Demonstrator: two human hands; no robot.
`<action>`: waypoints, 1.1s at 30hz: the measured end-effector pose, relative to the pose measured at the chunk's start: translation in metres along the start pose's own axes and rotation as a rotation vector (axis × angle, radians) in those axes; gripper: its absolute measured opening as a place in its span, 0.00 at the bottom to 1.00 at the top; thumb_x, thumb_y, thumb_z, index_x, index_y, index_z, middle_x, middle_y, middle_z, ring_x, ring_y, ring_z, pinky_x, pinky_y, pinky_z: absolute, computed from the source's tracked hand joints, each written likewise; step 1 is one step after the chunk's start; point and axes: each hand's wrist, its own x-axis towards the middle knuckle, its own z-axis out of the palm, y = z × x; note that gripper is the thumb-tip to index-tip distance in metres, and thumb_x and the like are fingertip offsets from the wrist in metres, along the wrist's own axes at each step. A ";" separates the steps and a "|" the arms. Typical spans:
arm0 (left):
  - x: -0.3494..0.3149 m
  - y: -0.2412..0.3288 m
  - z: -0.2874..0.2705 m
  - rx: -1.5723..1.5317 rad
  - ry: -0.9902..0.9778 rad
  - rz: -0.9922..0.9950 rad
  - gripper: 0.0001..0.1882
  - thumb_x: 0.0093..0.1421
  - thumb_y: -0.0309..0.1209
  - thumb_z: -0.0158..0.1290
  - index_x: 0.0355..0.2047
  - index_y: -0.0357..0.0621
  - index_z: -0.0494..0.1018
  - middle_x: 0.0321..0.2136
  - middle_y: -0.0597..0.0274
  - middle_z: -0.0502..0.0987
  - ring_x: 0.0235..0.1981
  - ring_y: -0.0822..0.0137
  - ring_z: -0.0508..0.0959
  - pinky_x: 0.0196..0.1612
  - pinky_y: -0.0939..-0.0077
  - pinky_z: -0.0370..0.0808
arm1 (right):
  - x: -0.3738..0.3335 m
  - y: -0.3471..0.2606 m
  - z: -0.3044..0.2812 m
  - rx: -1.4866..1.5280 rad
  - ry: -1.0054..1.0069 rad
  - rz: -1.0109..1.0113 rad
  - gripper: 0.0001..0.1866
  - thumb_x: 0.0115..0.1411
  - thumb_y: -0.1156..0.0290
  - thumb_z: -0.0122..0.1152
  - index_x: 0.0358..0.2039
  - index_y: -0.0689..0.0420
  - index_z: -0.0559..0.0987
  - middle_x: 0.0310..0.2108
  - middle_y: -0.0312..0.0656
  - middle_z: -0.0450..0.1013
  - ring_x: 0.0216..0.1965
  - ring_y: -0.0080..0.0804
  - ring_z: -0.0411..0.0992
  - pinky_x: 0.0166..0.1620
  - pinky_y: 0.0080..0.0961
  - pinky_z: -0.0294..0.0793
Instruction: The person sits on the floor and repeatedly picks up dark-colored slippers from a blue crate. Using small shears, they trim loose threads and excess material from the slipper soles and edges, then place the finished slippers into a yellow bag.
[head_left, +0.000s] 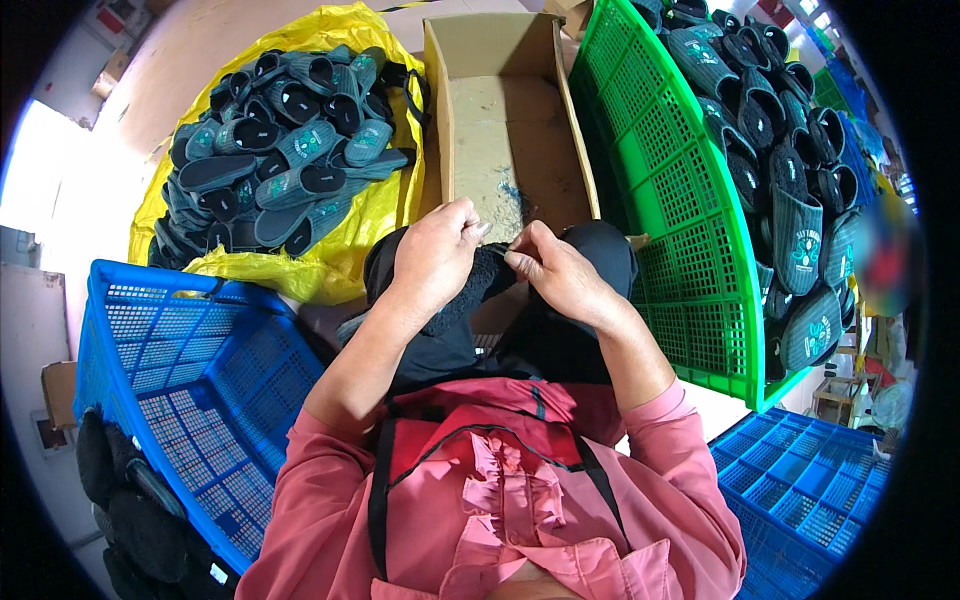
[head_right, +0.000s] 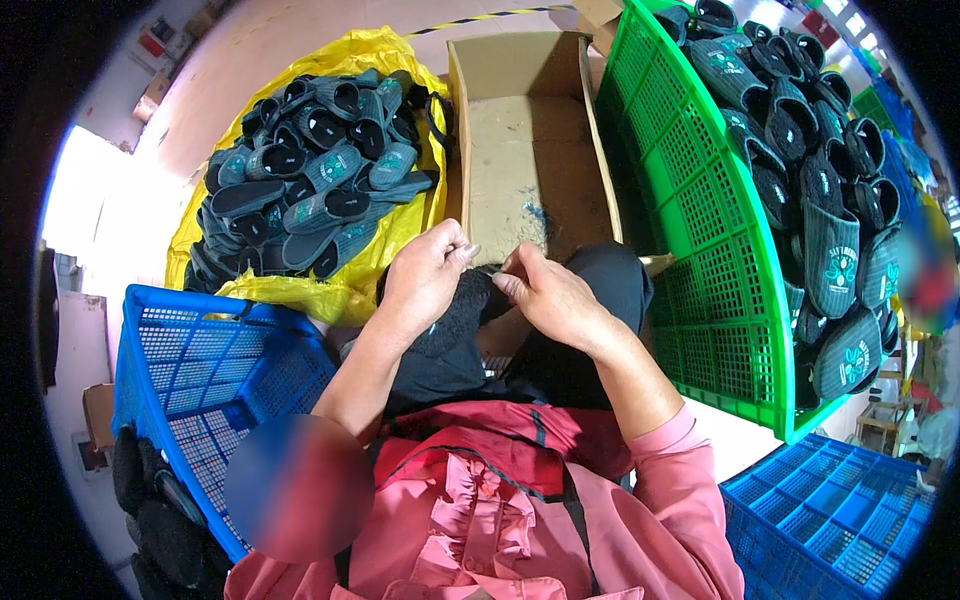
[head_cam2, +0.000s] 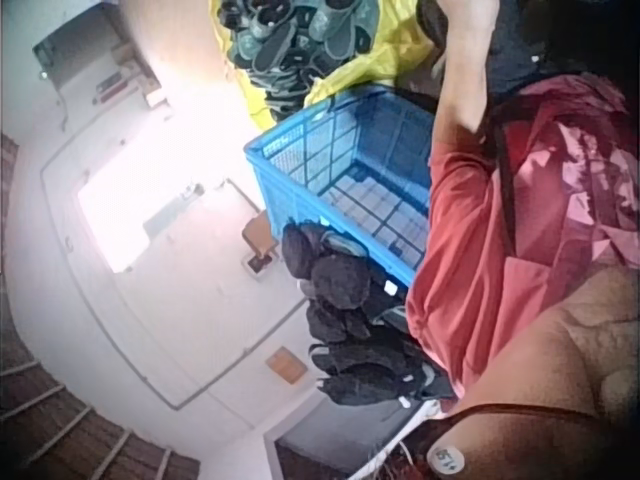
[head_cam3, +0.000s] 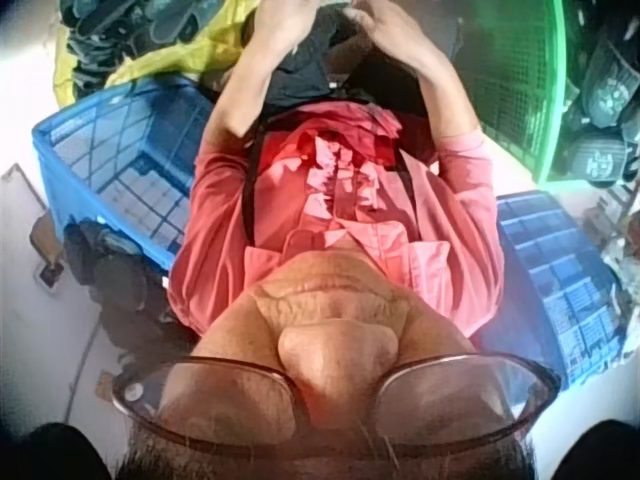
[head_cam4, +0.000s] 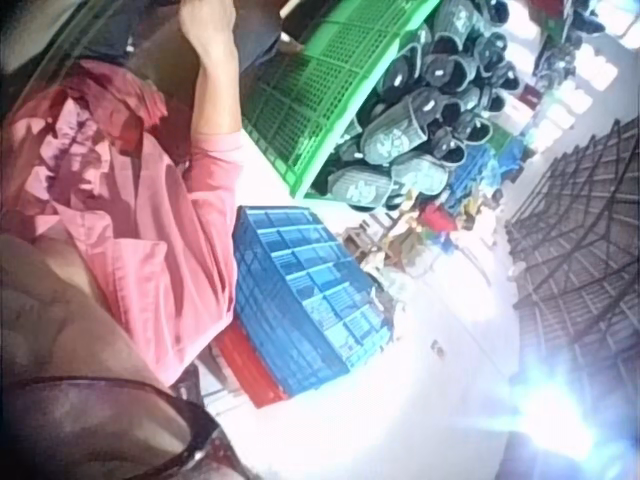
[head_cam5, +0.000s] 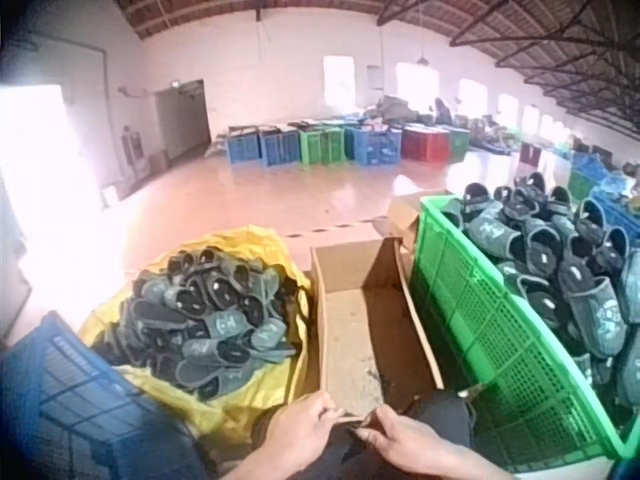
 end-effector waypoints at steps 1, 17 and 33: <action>0.000 0.000 0.001 0.004 -0.001 0.000 0.07 0.60 0.28 0.56 0.29 0.39 0.70 0.24 0.51 0.75 0.26 0.55 0.76 0.30 0.65 0.71 | 0.000 -0.006 -0.002 -0.043 -0.016 0.019 0.17 0.67 0.58 0.53 0.43 0.60 0.69 0.34 0.52 0.76 0.41 0.52 0.75 0.43 0.42 0.73; 0.000 0.007 0.005 0.107 -0.068 0.042 0.07 0.59 0.30 0.56 0.31 0.40 0.70 0.26 0.48 0.75 0.30 0.48 0.77 0.33 0.60 0.72 | 0.010 -0.012 -0.005 -0.225 -0.038 0.035 0.14 0.65 0.59 0.57 0.39 0.58 0.71 0.34 0.53 0.77 0.42 0.56 0.75 0.41 0.47 0.72; 0.005 0.009 0.004 0.087 -0.094 -0.045 0.06 0.59 0.29 0.56 0.30 0.41 0.72 0.24 0.50 0.75 0.27 0.52 0.77 0.31 0.62 0.72 | 0.004 0.017 -0.004 0.064 -0.024 0.028 0.15 0.65 0.59 0.58 0.39 0.59 0.72 0.32 0.48 0.76 0.36 0.45 0.76 0.39 0.37 0.73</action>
